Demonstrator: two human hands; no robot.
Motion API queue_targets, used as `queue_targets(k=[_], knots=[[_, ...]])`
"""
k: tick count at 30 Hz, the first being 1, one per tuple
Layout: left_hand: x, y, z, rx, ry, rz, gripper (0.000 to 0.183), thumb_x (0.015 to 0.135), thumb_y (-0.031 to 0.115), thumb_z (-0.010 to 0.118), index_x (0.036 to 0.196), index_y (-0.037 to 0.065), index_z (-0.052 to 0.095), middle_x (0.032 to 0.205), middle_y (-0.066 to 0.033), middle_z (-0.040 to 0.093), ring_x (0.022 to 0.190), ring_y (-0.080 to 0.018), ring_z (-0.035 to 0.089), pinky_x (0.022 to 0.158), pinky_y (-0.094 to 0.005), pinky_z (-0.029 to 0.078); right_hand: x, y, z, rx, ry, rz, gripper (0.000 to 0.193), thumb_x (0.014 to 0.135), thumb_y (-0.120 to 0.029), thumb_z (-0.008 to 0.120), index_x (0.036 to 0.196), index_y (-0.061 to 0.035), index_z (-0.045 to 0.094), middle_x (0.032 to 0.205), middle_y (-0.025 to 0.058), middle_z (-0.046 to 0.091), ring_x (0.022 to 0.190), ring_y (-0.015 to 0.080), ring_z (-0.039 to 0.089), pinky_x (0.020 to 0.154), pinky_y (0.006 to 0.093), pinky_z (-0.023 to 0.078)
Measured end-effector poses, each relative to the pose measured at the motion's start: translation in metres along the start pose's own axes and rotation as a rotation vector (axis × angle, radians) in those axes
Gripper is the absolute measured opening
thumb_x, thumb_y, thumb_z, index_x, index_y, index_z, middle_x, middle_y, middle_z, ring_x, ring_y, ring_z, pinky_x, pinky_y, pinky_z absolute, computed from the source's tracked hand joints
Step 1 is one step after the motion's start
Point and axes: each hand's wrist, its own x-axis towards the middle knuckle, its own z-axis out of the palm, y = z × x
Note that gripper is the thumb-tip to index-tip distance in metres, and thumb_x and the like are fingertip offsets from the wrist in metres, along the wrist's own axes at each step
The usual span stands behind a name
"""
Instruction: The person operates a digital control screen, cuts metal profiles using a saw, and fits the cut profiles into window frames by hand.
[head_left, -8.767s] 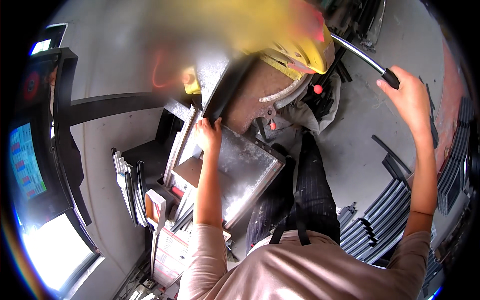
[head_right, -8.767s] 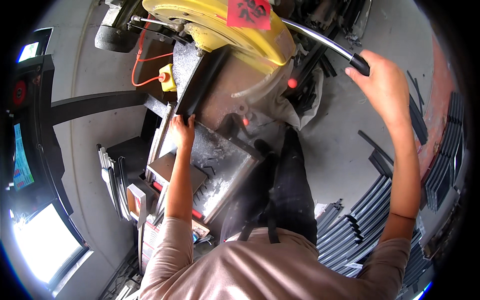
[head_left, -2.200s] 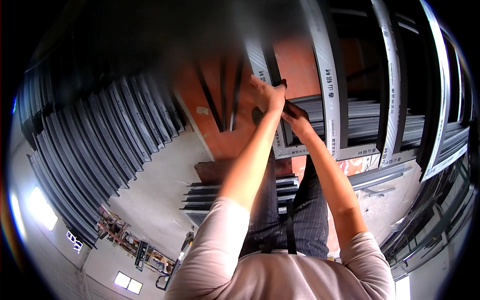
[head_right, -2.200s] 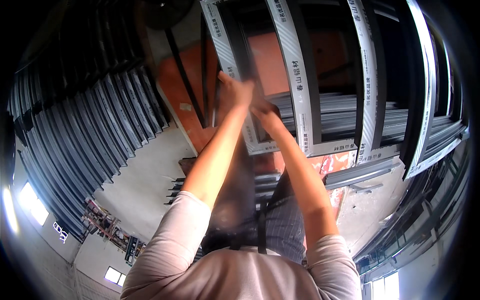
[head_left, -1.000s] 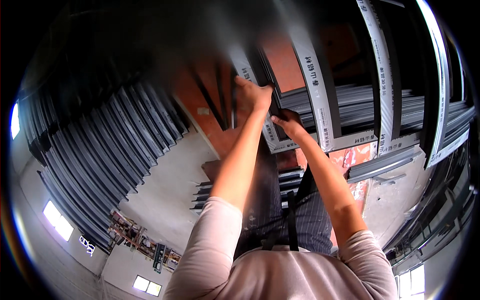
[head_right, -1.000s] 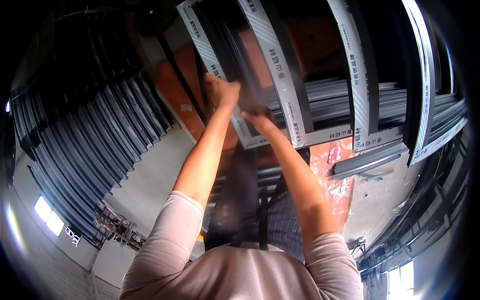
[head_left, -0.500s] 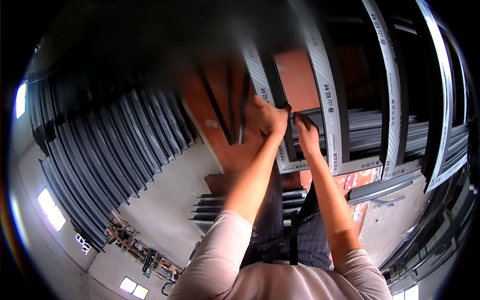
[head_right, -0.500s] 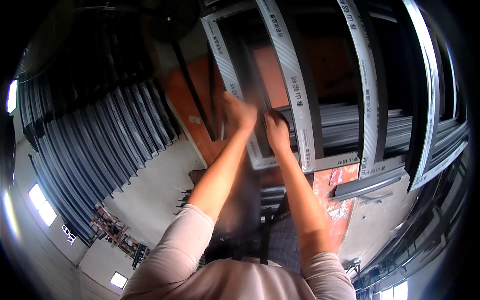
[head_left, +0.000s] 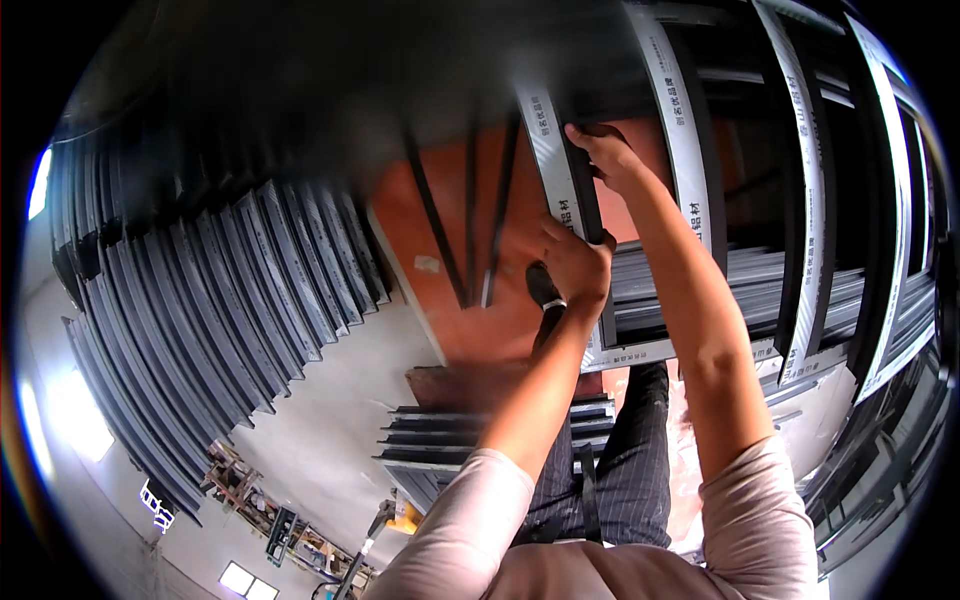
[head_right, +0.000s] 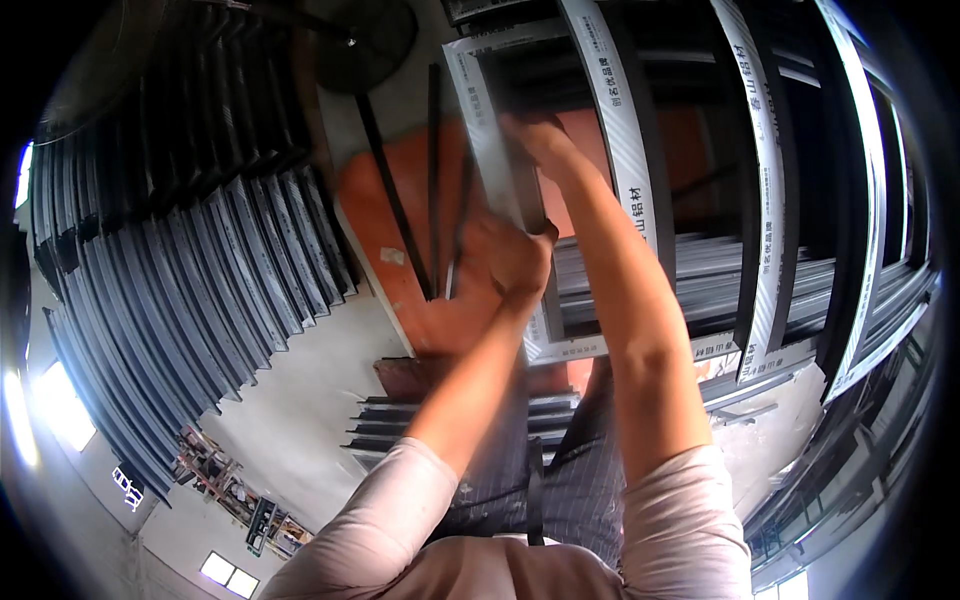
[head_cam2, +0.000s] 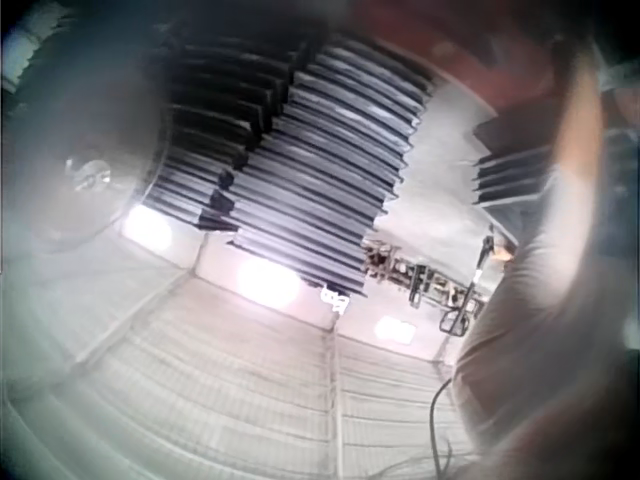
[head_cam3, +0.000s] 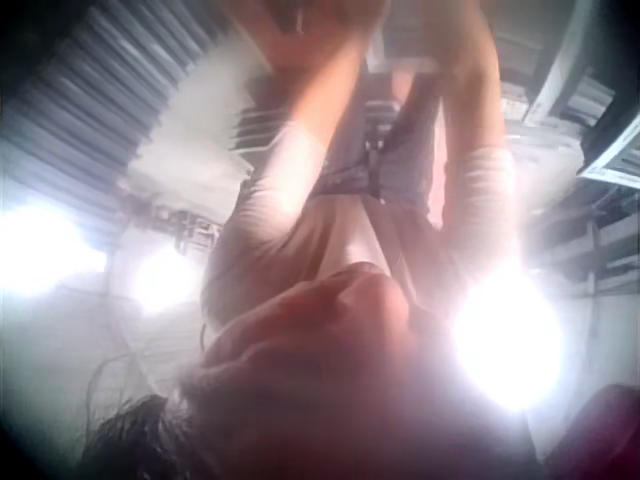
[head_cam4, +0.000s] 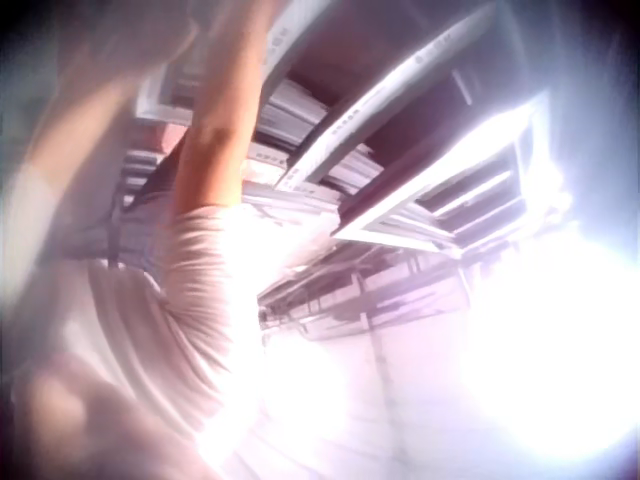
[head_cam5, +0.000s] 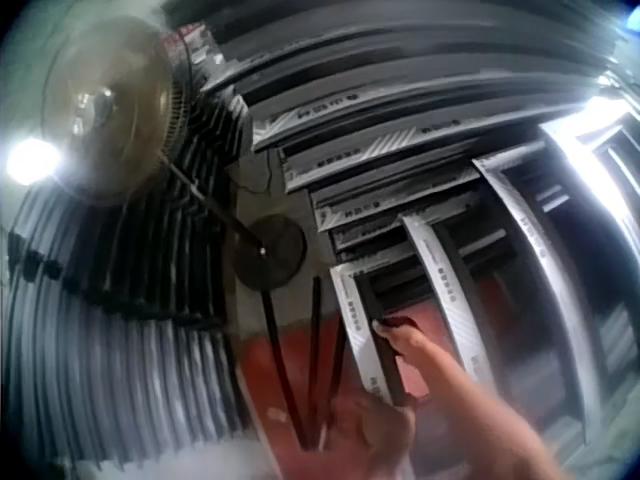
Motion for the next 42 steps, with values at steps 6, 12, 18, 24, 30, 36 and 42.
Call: queue_targets(k=[6,12,18,24,30,36,42], knots=[[0.000,-0.016,0.010,-0.012,-0.079,-0.072,0.088,0.064,0.026,0.076,0.132,-0.007,0.031,0.106,-0.0253,0.053,0.095,-0.0437,0.056,0.081,-0.0478,0.048,-0.013,-0.002,-0.004,-0.053,-0.123,-0.145,0.056,0.088,-0.046,0.066,0.130,-0.0102,0.057,0.120,0.0041,0.061,0.108,0.0184,0.055,0.088,0.0375,0.046],[-0.004,-0.020,0.020,-0.106,-0.072,-0.027,0.083,0.065,0.029,0.079,0.126,-0.005,0.033,0.109,-0.0261,0.053,0.090,-0.0439,0.058,0.079,-0.0499,0.047,-0.004,0.002,-0.017,-0.109,-0.114,-0.179,0.055,0.088,-0.050,0.065,0.126,-0.0097,0.060,0.118,0.0008,0.062,0.106,0.0157,0.054,0.091,0.0350,0.043],[-0.001,-0.026,0.024,-0.075,0.007,-0.004,0.073,0.069,0.029,0.079,0.119,-0.005,0.037,0.105,-0.0279,0.055,0.087,-0.0445,0.061,0.074,-0.0512,0.049,-0.015,0.000,0.001,-0.097,-0.068,-0.177,0.056,0.089,-0.051,0.064,0.123,-0.0065,0.061,0.113,0.0028,0.063,0.101,0.0163,0.055,0.089,0.0339,0.044],[-0.005,-0.018,0.028,-0.013,0.007,-0.007,0.068,0.069,0.030,0.076,0.116,-0.005,0.041,0.098,-0.0270,0.059,0.086,-0.0442,0.061,0.075,-0.0502,0.051,0.006,0.006,-0.005,-0.362,0.009,-0.266,0.056,0.092,-0.049,0.061,0.118,0.0002,0.061,0.102,0.0097,0.066,0.089,0.0179,0.059,0.081,0.0326,0.047],[0.004,-0.029,0.021,-0.075,-0.039,-0.023,0.071,0.067,0.030,0.076,0.117,-0.005,0.039,0.098,-0.0254,0.057,0.085,-0.0442,0.059,0.075,-0.0506,0.050,-0.025,-0.013,0.014,-0.409,0.016,-0.308,0.062,0.091,-0.052,0.061,0.114,0.0061,0.059,0.097,0.0137,0.067,0.086,0.0209,0.060,0.078,0.0337,0.047],[-0.008,-0.015,0.016,-0.198,-0.113,0.063,0.069,0.068,0.028,0.075,0.117,-0.004,0.038,0.103,-0.0259,0.053,0.092,-0.0443,0.056,0.080,-0.0500,0.047,-0.052,0.035,0.001,-0.594,0.197,-0.408,0.042,0.092,-0.036,0.061,0.099,0.0049,0.063,0.077,0.0204,0.066,0.072,0.0333,0.066,0.068,0.0405,0.049],[-0.004,0.005,-0.024,-0.028,-0.286,-0.021,0.087,0.066,0.029,0.079,0.131,-0.002,0.032,0.113,-0.0283,0.054,0.101,-0.0449,0.056,0.088,-0.0481,0.047,-0.222,0.105,-0.025,-0.417,0.105,-0.465,0.028,0.096,-0.015,0.060,0.116,0.0040,0.059,0.105,0.0113,0.066,0.095,0.0185,0.065,0.081,0.0294,0.052]])
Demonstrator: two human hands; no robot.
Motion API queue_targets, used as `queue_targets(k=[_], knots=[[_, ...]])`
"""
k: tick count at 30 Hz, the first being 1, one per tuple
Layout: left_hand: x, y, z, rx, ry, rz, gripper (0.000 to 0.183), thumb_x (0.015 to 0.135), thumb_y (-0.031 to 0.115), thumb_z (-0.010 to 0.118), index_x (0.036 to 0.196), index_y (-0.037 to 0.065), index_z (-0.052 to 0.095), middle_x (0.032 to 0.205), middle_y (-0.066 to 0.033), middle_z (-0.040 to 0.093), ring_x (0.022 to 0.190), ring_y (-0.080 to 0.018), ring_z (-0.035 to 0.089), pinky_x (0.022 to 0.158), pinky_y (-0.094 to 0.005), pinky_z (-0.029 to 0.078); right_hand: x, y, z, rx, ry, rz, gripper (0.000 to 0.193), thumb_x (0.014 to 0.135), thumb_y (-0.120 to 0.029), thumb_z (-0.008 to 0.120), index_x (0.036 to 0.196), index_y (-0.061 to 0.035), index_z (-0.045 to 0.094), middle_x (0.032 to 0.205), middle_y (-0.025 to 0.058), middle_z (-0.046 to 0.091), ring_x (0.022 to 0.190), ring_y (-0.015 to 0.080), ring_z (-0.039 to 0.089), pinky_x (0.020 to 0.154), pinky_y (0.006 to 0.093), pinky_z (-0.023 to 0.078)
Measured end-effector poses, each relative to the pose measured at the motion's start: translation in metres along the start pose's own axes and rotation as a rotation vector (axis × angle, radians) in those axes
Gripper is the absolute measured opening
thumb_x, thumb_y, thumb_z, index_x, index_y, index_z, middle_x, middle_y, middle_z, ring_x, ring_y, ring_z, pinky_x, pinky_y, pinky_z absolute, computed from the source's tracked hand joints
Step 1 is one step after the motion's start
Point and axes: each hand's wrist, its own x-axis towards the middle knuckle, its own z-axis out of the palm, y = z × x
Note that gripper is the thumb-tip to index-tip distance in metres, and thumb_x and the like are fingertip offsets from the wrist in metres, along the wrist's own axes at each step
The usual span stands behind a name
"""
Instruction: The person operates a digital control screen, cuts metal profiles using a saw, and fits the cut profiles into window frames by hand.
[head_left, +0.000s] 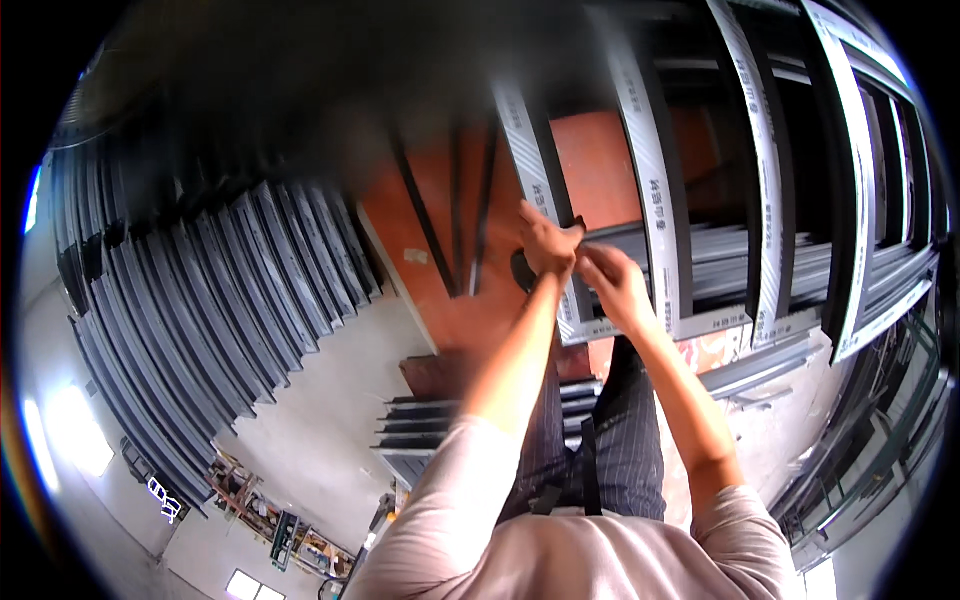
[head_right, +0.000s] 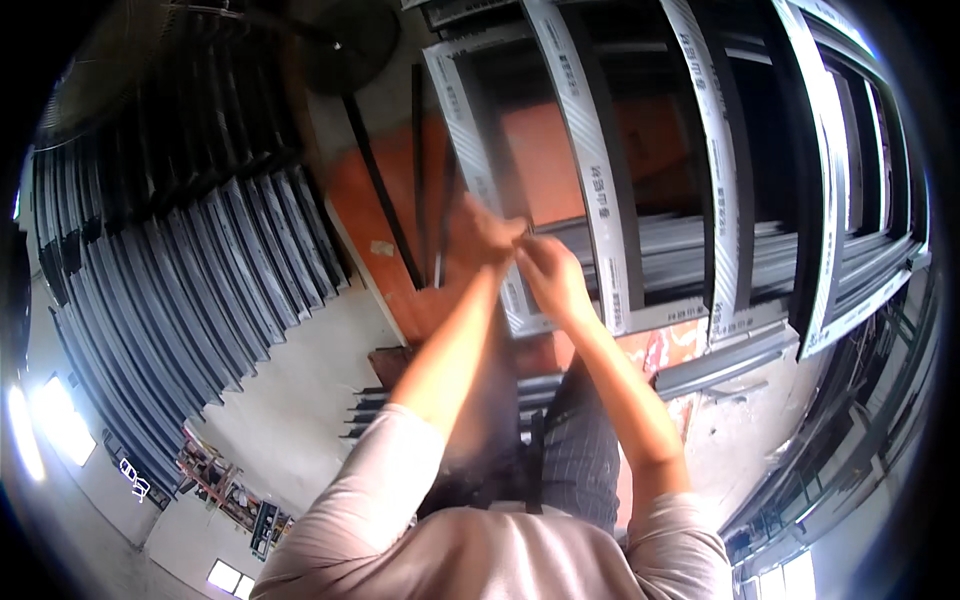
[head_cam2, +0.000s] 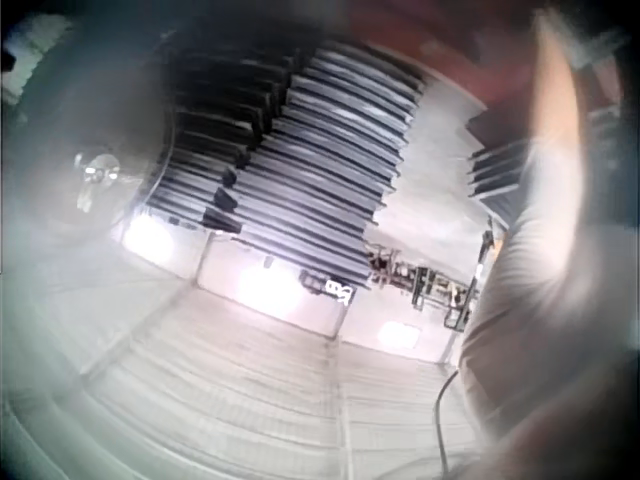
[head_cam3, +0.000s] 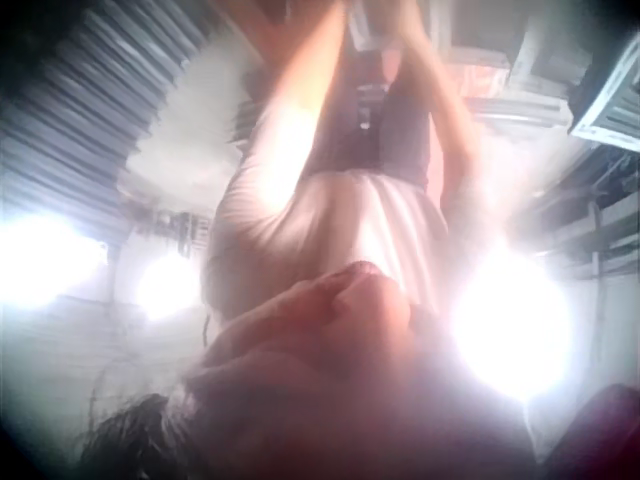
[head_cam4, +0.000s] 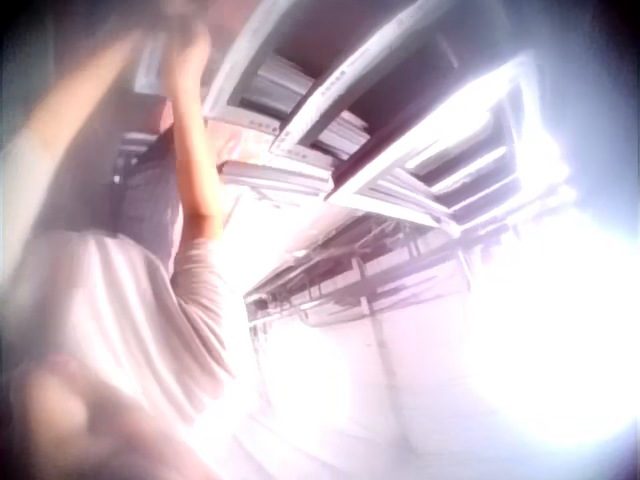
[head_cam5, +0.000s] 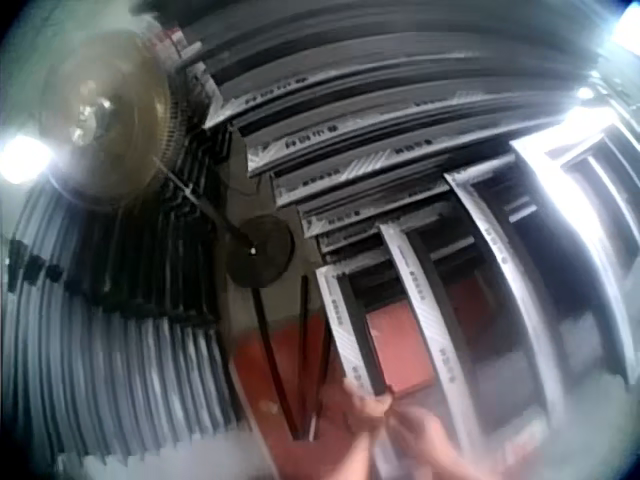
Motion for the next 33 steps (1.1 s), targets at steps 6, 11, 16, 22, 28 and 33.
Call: queue_targets(k=[6,11,16,22,28,33], knots=[[-0.028,-0.054,0.033,0.032,0.075,-0.017,0.099,0.062,0.028,0.080,0.138,-0.003,0.025,0.122,-0.0280,0.051,0.116,-0.0419,0.050,0.097,-0.0449,0.043,-0.117,-0.017,-0.057,0.409,0.137,0.422,0.025,0.096,-0.013,0.057,0.114,0.0053,0.060,0.101,0.0095,0.067,0.090,0.0147,0.065,0.080,0.0273,0.052],[-0.055,-0.096,0.061,-0.176,0.022,-0.004,0.105,0.059,0.015,0.083,0.140,-0.007,0.020,0.129,-0.0269,0.044,0.120,-0.0404,0.047,0.105,-0.0418,0.036,-0.162,0.012,-0.070,0.339,0.075,0.472,0.026,0.096,-0.016,0.059,0.112,0.0032,0.062,0.095,0.0073,0.067,0.083,0.0126,0.063,0.075,0.0264,0.050],[-0.090,-0.067,0.051,-0.236,-0.203,-0.168,0.118,0.059,0.021,0.085,0.146,-0.009,0.011,0.140,-0.0308,0.038,0.129,-0.0392,0.042,0.108,-0.0379,0.035,-0.196,0.037,-0.062,0.156,0.008,0.395,0.028,0.092,-0.021,0.060,0.108,0.0012,0.065,0.099,0.0175,0.068,0.094,0.0289,0.066,0.084,0.0379,0.050],[-0.117,-0.099,0.041,0.186,-0.228,-0.109,0.105,0.070,0.038,0.079,0.147,0.000,0.019,0.136,-0.0249,0.047,0.126,-0.0388,0.045,0.104,-0.0458,0.038,-0.224,0.023,-0.095,0.042,-0.132,0.204,0.025,0.094,-0.016,0.061,0.110,0.0040,0.063,0.094,0.0121,0.068,0.086,0.0156,0.065,0.077,0.0295,0.052],[-0.163,-0.071,0.024,0.234,0.110,0.174,0.075,0.078,0.025,0.072,0.138,0.000,0.036,0.128,-0.0245,0.053,0.118,-0.0401,0.050,0.099,-0.0460,0.042,-0.236,0.004,-0.181,-0.279,-0.051,0.130,0.023,0.088,-0.016,0.065,0.106,-0.0026,0.066,0.094,0.0158,0.067,0.084,0.0281,0.068,0.076,0.0354,0.054],[-0.208,0.042,0.024,0.191,0.052,0.474,0.049,0.079,0.018,0.069,0.122,0.001,0.053,0.116,-0.0206,0.057,0.108,-0.0393,0.055,0.094,-0.0439,0.045,-0.225,-0.021,-0.276,-0.430,0.425,-0.171,0.013,0.081,-0.007,0.063,0.093,-0.0059,0.065,0.085,0.0162,0.063,0.081,0.0370,0.062,0.071,0.0452,0.051]])
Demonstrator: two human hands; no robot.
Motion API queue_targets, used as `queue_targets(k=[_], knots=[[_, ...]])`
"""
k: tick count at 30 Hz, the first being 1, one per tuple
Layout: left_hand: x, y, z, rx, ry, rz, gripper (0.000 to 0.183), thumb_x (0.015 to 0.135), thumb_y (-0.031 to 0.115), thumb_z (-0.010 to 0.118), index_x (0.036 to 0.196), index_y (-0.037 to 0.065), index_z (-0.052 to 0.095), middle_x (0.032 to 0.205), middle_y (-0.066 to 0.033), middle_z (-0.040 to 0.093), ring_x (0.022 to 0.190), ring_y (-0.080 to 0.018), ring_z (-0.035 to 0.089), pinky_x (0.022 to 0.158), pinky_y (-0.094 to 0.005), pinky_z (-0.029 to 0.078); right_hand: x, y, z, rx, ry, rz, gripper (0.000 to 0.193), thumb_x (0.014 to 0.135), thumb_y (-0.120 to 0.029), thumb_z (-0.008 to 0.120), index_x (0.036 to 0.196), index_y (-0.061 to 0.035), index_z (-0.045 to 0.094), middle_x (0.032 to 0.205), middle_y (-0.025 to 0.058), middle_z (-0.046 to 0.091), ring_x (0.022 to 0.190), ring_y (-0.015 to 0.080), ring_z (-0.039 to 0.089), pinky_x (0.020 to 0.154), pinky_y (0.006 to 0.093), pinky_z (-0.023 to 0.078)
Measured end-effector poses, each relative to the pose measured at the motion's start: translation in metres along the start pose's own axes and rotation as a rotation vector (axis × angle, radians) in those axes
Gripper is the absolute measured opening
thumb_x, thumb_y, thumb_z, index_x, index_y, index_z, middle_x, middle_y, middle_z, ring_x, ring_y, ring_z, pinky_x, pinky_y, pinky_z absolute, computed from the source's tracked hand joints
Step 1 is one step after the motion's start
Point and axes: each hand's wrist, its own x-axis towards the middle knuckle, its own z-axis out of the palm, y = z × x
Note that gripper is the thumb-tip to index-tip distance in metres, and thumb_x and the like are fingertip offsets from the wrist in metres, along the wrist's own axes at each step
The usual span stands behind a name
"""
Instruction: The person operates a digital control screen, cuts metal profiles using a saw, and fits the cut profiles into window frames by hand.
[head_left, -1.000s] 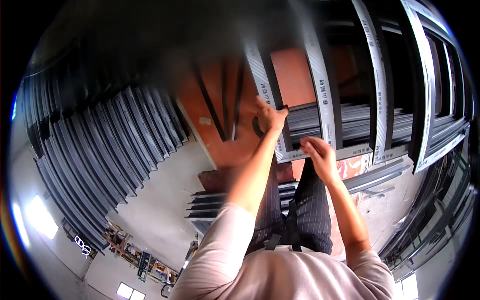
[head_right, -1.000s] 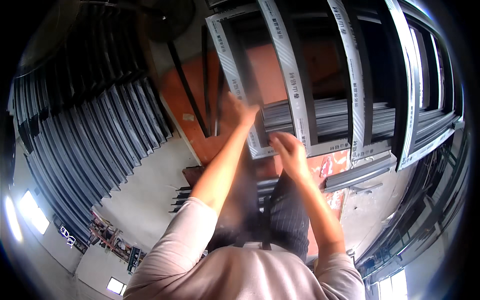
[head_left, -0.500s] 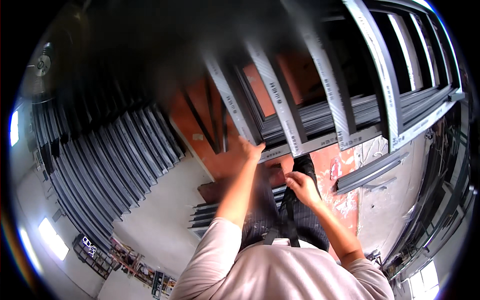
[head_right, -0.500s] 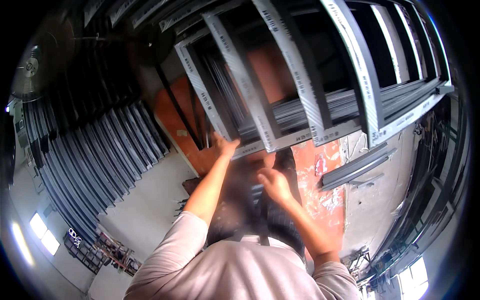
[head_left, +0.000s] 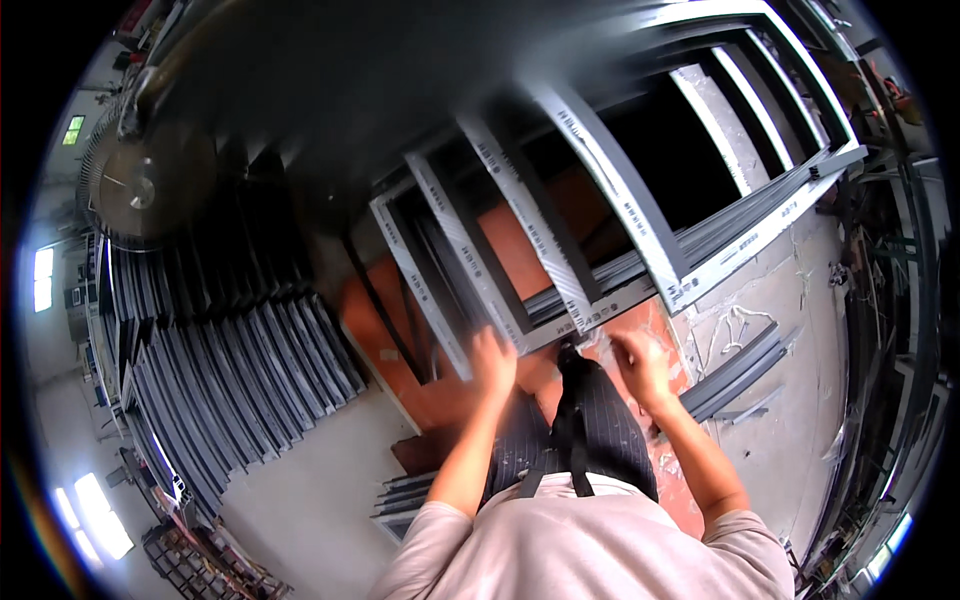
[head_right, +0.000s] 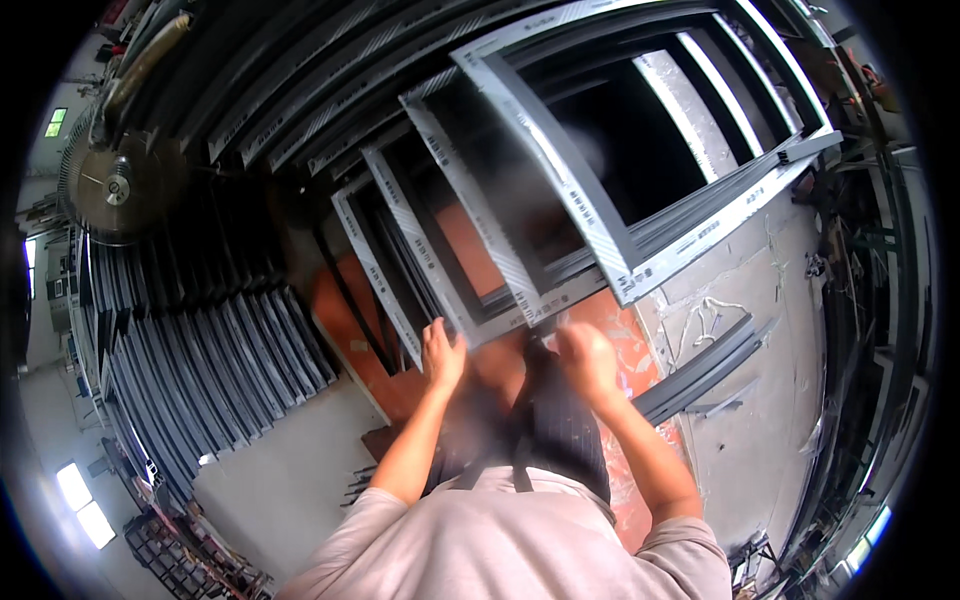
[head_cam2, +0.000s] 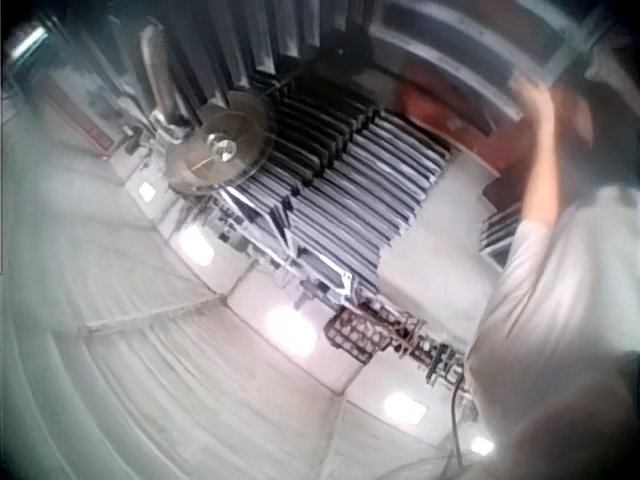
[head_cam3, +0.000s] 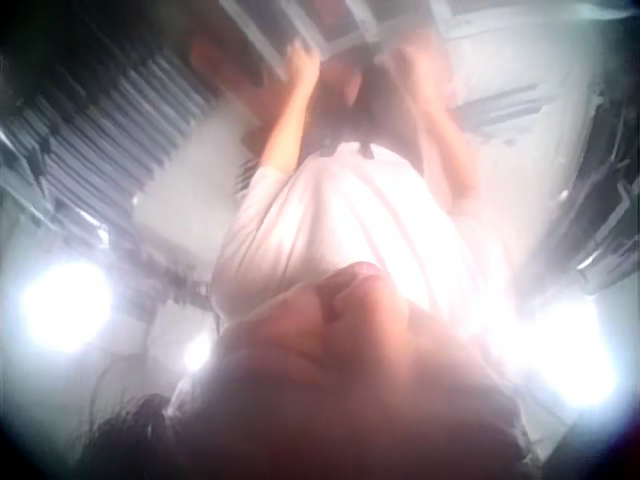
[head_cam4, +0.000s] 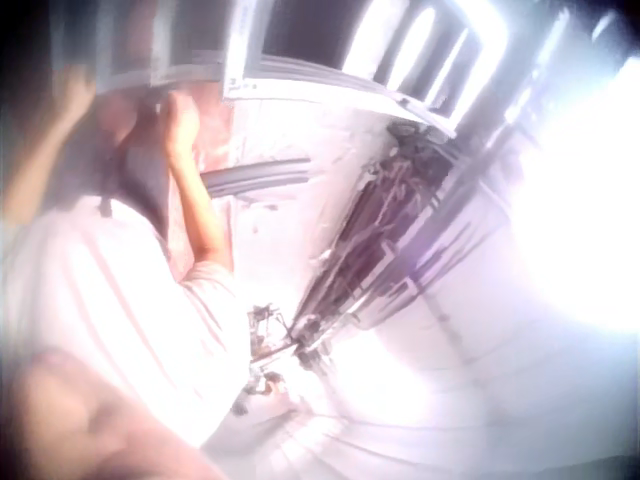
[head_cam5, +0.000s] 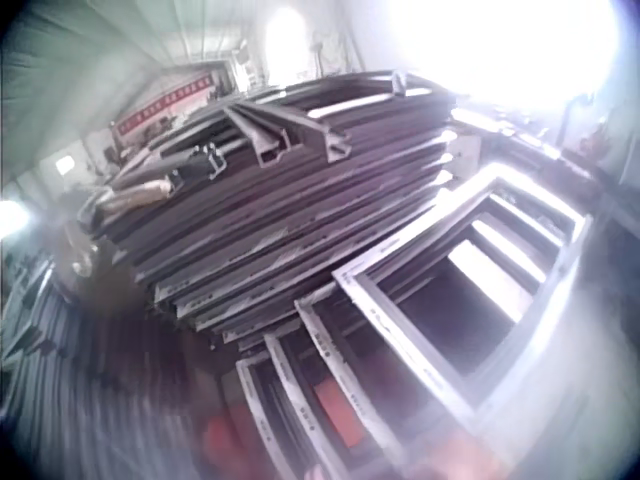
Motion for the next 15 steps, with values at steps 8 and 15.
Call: queue_targets(k=[8,15], knots=[[0.057,0.053,0.029,0.272,-0.145,0.514,0.021,0.078,0.016,0.063,0.096,0.005,0.066,0.108,-0.0124,0.063,0.112,-0.0310,0.056,0.107,-0.0469,0.037,0.121,0.040,-0.050,-0.374,0.257,0.070,0.096,0.067,-0.042,0.084,0.138,0.0023,0.038,0.129,0.0254,0.050,0.117,0.0395,0.050,0.100,0.0431,0.043],[0.127,-0.014,0.077,0.623,-0.225,0.886,0.021,0.081,0.028,0.059,0.079,0.012,0.072,0.092,-0.0056,0.067,0.105,-0.0235,0.058,0.110,-0.0477,0.027,0.151,0.035,-0.029,-0.391,0.113,0.312,0.097,0.061,-0.034,0.088,0.137,-0.0019,0.037,0.108,0.0218,0.058,0.098,0.0359,0.061,0.083,0.0411,0.051]])
